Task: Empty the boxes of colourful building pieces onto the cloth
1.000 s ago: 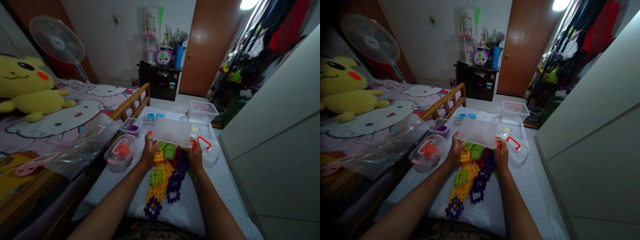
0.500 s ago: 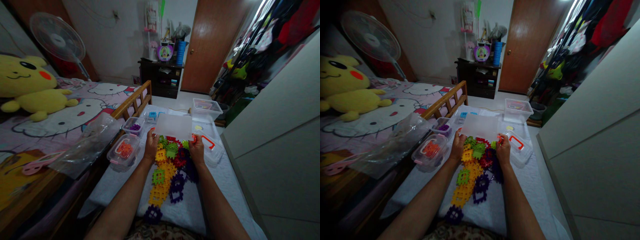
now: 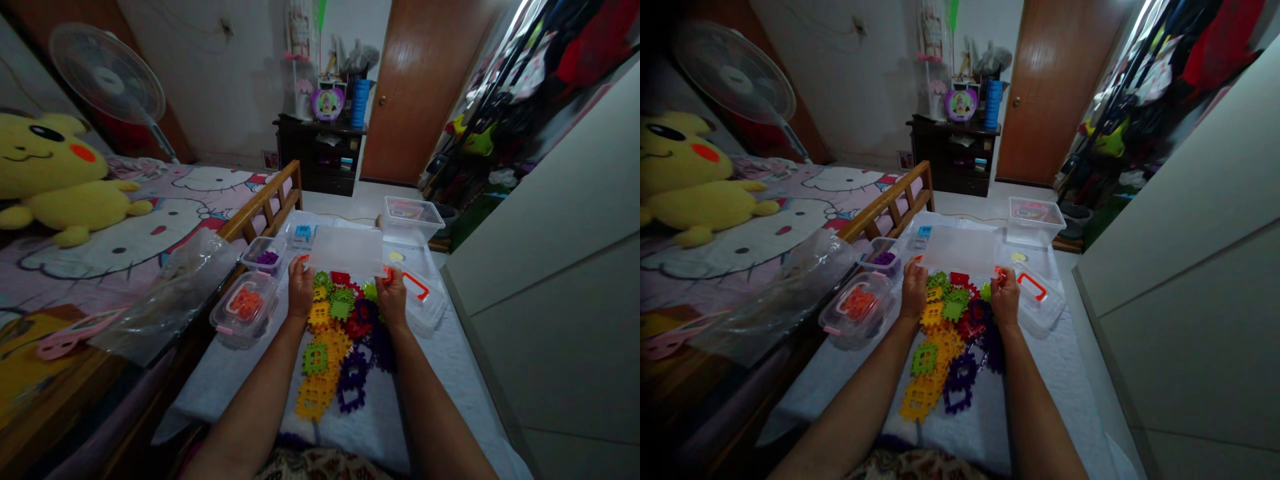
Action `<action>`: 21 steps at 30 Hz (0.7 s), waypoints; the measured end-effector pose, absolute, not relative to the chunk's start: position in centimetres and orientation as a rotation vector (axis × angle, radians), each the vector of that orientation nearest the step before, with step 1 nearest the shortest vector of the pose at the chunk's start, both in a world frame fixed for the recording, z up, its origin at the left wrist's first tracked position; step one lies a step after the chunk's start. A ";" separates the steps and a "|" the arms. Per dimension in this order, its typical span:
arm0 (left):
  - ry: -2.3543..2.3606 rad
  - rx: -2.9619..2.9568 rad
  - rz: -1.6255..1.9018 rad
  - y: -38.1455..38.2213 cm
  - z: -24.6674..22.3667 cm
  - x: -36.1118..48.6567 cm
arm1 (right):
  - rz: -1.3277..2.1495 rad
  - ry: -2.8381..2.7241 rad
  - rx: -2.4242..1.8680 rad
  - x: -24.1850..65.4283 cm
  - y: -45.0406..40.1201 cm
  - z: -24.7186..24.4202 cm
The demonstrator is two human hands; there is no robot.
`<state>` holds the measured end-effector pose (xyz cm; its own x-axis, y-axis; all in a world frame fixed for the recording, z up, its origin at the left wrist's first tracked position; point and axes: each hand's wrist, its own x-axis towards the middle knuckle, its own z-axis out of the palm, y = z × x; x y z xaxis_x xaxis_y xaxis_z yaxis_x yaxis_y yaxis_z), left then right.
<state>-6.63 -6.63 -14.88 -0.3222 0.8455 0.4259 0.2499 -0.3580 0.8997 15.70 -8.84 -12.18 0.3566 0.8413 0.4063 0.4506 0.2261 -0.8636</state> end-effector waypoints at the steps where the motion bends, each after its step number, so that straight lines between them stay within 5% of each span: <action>1: 1.430 1.456 1.730 -6.6 -14.9 -6.7 | 0.403 -1.261 -1.428 15.8 -8.8 -12.3; 21: 1.371 1.310 1.605 -7.5 -14.8 -7.0 | 0.746 -1.132 -1.402 18.0 -4.3 -12.1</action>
<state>-6.98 -7.50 -14.80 -0.2938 0.9159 0.2735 0.1270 -0.2462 0.9609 17.98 -4.28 -12.11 0.3380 0.9271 0.1618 0.2163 0.0908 -0.9721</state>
